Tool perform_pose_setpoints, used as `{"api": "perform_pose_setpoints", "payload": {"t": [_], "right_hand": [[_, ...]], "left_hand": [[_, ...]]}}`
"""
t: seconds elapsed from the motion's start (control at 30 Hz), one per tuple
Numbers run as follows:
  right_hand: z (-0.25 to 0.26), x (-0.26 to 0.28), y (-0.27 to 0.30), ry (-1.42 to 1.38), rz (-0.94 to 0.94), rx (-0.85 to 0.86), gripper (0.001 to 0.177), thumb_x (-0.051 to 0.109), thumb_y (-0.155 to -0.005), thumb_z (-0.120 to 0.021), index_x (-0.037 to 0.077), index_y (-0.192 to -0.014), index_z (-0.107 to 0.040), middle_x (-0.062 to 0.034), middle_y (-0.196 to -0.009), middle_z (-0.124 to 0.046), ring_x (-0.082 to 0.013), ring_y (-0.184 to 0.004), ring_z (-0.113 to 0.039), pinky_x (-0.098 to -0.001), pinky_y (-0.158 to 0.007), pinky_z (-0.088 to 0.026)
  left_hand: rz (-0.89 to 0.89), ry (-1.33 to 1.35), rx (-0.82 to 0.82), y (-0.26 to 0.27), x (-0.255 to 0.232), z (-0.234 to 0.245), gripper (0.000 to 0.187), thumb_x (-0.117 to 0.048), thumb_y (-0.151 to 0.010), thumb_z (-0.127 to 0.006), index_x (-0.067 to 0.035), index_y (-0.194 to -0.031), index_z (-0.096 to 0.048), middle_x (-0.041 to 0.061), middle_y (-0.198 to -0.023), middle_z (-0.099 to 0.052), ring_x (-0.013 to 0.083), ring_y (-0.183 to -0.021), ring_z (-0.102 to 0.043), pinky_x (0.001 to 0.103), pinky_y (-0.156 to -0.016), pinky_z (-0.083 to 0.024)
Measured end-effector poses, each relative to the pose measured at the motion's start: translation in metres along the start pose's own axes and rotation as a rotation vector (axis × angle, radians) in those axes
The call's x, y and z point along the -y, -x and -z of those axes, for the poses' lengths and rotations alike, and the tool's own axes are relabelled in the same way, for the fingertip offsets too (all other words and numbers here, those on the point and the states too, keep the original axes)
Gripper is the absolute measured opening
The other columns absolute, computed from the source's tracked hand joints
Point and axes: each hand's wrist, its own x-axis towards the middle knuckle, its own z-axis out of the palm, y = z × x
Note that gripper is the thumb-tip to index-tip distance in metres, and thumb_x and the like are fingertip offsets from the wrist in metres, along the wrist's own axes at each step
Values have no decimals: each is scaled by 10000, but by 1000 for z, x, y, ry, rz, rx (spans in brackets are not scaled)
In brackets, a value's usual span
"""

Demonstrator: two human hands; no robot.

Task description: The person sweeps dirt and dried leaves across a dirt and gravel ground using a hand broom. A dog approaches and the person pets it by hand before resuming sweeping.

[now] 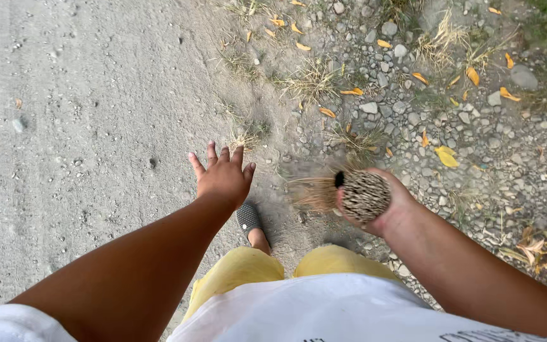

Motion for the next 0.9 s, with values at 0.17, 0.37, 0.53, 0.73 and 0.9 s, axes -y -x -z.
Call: {"api": "perform_pose_setpoints", "payload": {"t": [0.17,0.37,0.53,0.73,0.9], "right_hand": [[-84,-54,16,337,-93,123,181,250,-888,-657,69,-897,-667,-102,-758,-695,-255,-597,-651,-417,-553,-607],[-130,-71,-86,-40,-449,523,295,264,-897,-647,-29,-912,-611,-237,-817,-677,-302,-674,-687,-360,-601,-638],[-141,-83,-90,126,-142,269,229,288,-859,-633,60,-885,-636,-124,-765,-689,-296,-663,-671,-438,-600,-613],[-96,-76,-46,393,-207,304,237,291,-853,-678,63,-883,-618,-163,-735,-686,-293,-627,-666,-412,-558,-613],[-6,-25,-31,-41,-232,150,315,301,-860,-678,-3,-918,-617,-187,-742,-697,-241,-610,-682,-315,-547,-606]], "left_hand": [[-32,30,-7,-12,18,7,657,-536,-1045,-256,-197,-1607,-225,125,-1663,-221,351,-1560,11,681,-1170,101],[16,-18,-4,-25,53,17,647,-543,-1038,-258,-234,-1606,-241,93,-1669,-236,329,-1572,2,671,-1191,93],[15,-32,46,-31,72,20,645,-543,-1037,-241,-235,-1604,-231,91,-1669,-223,330,-1571,18,672,-1185,96],[-85,-58,87,-42,50,7,658,-556,-1040,-232,-231,-1612,-223,83,-1666,-245,332,-1572,-7,674,-1195,78],[-229,-58,131,-54,5,2,656,-555,-1034,-243,-247,-1613,-222,80,-1663,-254,329,-1575,-17,673,-1201,54]]}}
